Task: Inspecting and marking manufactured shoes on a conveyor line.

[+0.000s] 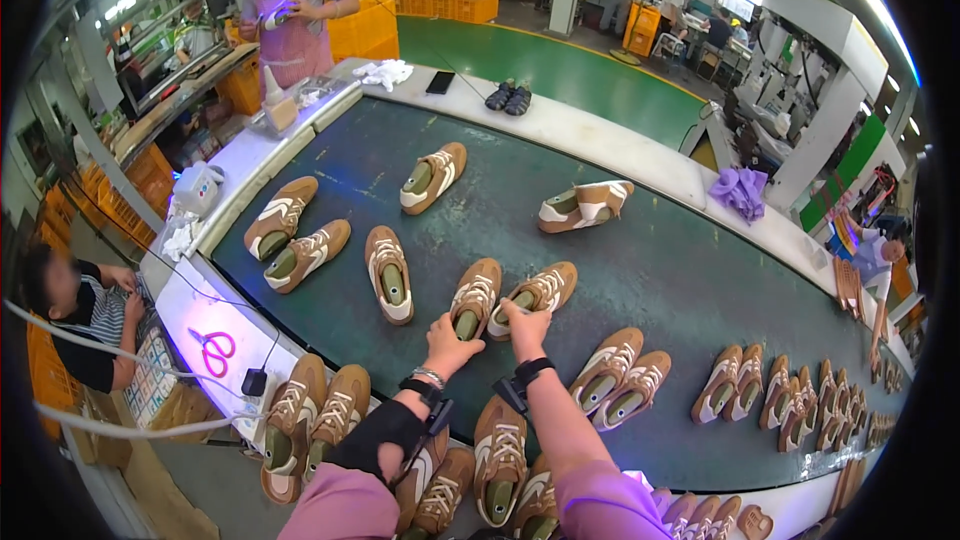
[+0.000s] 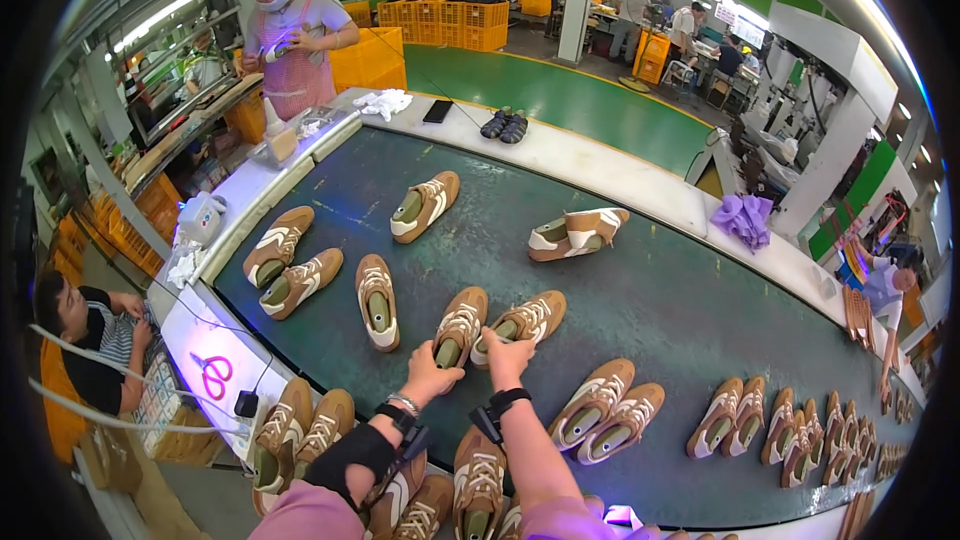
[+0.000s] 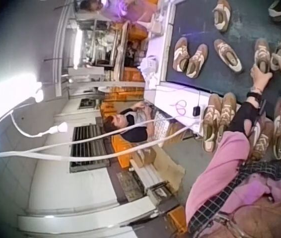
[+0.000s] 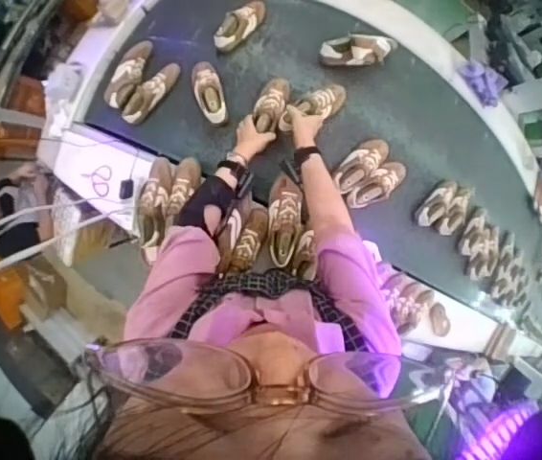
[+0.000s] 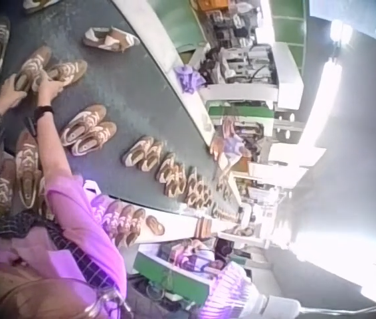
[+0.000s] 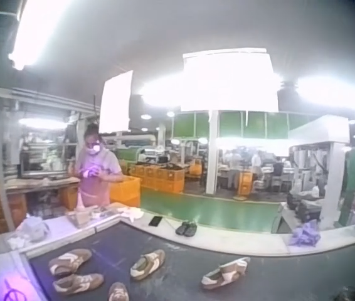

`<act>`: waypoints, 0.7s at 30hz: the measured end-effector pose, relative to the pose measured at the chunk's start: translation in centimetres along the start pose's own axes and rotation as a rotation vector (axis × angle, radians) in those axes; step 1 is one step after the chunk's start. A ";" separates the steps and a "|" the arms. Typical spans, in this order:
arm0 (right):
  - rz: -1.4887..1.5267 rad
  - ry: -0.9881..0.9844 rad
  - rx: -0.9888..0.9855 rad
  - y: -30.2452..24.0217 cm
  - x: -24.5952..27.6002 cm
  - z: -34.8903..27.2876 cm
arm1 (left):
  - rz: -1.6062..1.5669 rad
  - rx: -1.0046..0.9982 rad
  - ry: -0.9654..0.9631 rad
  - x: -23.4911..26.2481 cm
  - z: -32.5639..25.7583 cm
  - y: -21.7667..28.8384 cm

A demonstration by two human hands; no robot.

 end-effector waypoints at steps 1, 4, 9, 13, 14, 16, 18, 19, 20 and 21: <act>-0.083 0.015 -0.064 -0.4 -1.1 -0.7 | 0.042 0.057 0.014 -0.7 0.5 -0.4; -0.226 0.150 -0.091 -1.6 -1.8 -1.7 | 0.036 0.109 0.055 -1.1 1.9 -1.6; 0.464 -0.306 -0.242 1.5 2.8 0.7 | -0.793 0.206 -0.267 0.2 2.5 -2.1; 1.106 -0.799 -0.508 0.7 10.4 -4.2 | -1.456 0.320 -0.541 3.4 -3.8 0.6; 1.080 -0.848 -0.395 -0.1 13.3 -6.5 | -1.426 0.270 -0.574 5.3 -7.0 2.8; 1.009 -0.957 -0.199 1.9 17.2 -8.6 | -1.403 0.223 -0.606 8.6 -12.4 5.8; 1.085 -0.994 -0.231 1.1 22.1 -12.9 | -1.278 0.214 -0.695 11.2 -17.5 8.1; 1.050 -0.898 -0.264 -2.1 25.0 -16.8 | -1.208 0.260 -0.725 12.9 -20.6 10.3; 1.118 -0.900 -0.308 -1.7 27.3 -18.9 | -1.135 0.083 -0.757 13.0 -22.8 11.5; 1.185 -0.907 -0.356 -0.9 29.2 -20.6 | -1.060 -0.090 -0.779 12.8 -24.8 12.6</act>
Point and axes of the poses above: each hand's wrist, its own z-axis towards the middle knuckle, its own x-axis out of the back of the hand, y = z × x, the point moved 2 cm from there along z, towards the middle knuckle, and after that the axes turned 3 degrees about -y, right-handed, at the moved point
